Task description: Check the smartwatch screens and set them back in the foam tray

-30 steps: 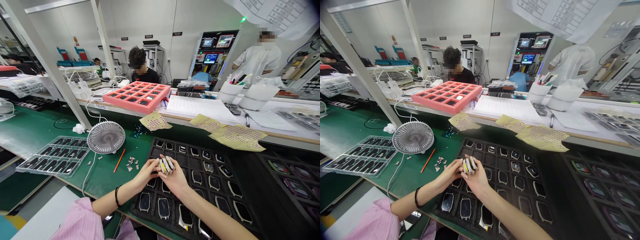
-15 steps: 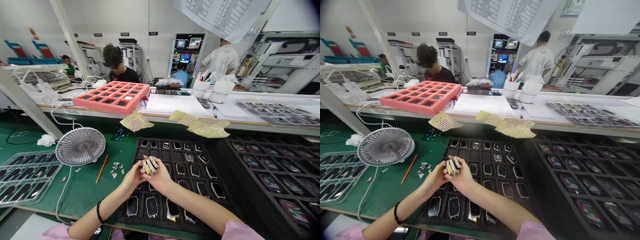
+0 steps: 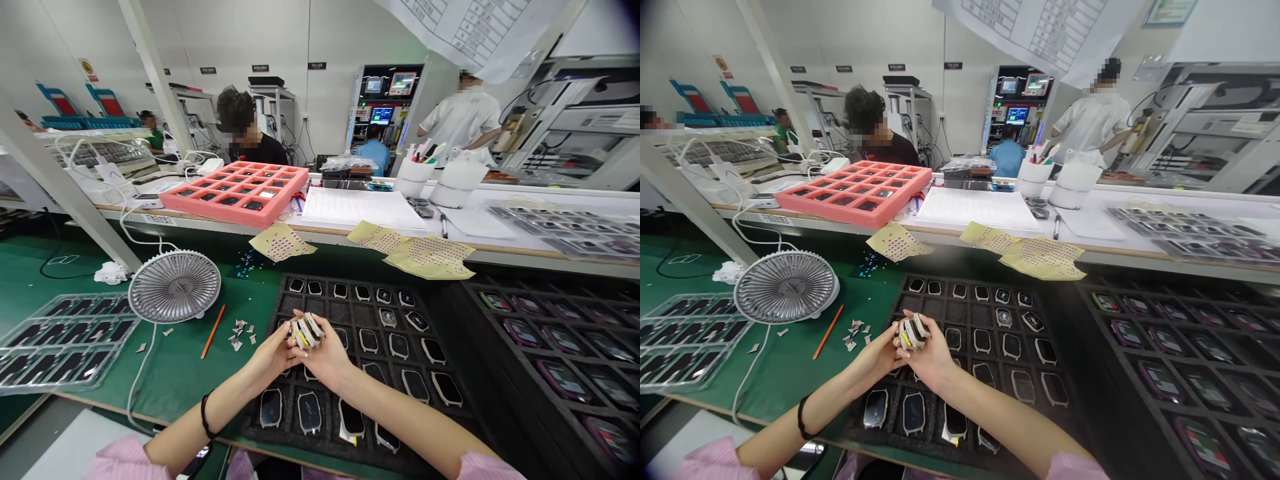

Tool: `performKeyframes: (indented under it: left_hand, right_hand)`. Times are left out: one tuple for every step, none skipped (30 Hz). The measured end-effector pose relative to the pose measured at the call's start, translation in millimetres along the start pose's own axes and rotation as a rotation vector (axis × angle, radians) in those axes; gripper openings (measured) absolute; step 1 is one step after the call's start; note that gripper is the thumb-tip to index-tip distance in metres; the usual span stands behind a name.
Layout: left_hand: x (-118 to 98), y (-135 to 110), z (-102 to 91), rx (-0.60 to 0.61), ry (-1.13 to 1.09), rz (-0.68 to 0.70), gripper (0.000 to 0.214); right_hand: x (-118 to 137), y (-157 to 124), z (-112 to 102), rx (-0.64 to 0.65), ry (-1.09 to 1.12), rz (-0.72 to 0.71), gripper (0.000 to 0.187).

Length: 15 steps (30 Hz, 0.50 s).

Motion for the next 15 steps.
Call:
performKeyframes:
  left_hand:
    - [1.1, -1.0, 0.6, -0.007, -0.010, -0.002, 0.034]
    - [2.4, -1.8, 1.5, -0.011, -0.017, -0.002, 0.035]
    - [3.7, -2.3, 2.4, -0.013, -0.023, 0.002, 0.036]
    - [4.8, -2.2, 3.1, -0.016, -0.027, 0.011, 0.038]
    - [5.6, -1.5, 3.5, -0.018, -0.032, 0.025, 0.041]
    - [5.9, -0.3, 3.6, -0.019, -0.037, 0.042, 0.043]
    - [5.7, 1.3, 3.3, -0.021, -0.043, 0.059, 0.045]
    - [5.0, 2.9, 2.8, -0.020, -0.043, 0.066, 0.045]
    - [3.7, 4.3, 2.1, -0.018, -0.028, 0.060, 0.044]
    - [1.7, 5.0, 1.4, -0.014, 0.010, 0.047, 0.042]
    - [-1.9, 4.6, 0.5, -0.017, 0.071, 0.044, 0.041]
    - [-7.7, 2.9, -0.7, -0.038, 0.156, 0.071, 0.040]
    - [-15.7, -0.5, -1.6, -0.076, 0.264, 0.140, 0.040]
    - [-25.1, -5.6, -1.4, -0.116, 0.390, 0.243, 0.041]
    - [-34.6, -12.3, 0.6, -0.152, 0.522, 0.369, 0.043]
  right_hand:
    - [-1.0, -0.8, 0.9, -0.002, -0.003, 0.006, 0.025]
    - [-1.8, -1.6, 1.9, -0.007, -0.007, 0.009, 0.024]
    - [-2.4, -2.3, 2.8, -0.012, -0.013, 0.011, 0.024]
    - [-2.7, -3.0, 3.8, -0.016, -0.020, 0.009, 0.024]
    - [-2.7, -3.5, 4.7, -0.018, -0.028, 0.005, 0.024]
    - [-2.4, -3.9, 5.6, -0.017, -0.035, -0.001, 0.024]
    - [-1.9, -4.1, 6.4, -0.013, -0.041, -0.005, 0.024]
    - [-1.3, -4.2, 7.0, -0.009, -0.043, -0.006, 0.024]
    - [-0.4, -4.2, 7.4, -0.006, -0.042, -0.006, 0.023]
    - [0.6, -4.1, 7.6, -0.005, -0.039, -0.005, 0.023]
    - [1.7, -3.9, 7.6, -0.006, -0.039, -0.001, 0.023]
    - [2.9, -3.6, 7.5, -0.009, -0.042, 0.002, 0.024]
    - [4.1, -3.2, 7.2, -0.016, -0.049, 0.005, 0.024]
    - [5.4, -2.7, 6.6, -0.029, -0.057, 0.002, 0.024]
    - [6.5, -2.1, 5.7, -0.050, -0.063, -0.005, 0.023]
Point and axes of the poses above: each hand's wrist, its own y-axis towards the middle knuckle, its own z-axis out of the palm, x = y × z, the point moved 4 cm from there along y, towards the middle knuckle, and after that the axes turned 4 degrees about y, right-handed, at the moved point
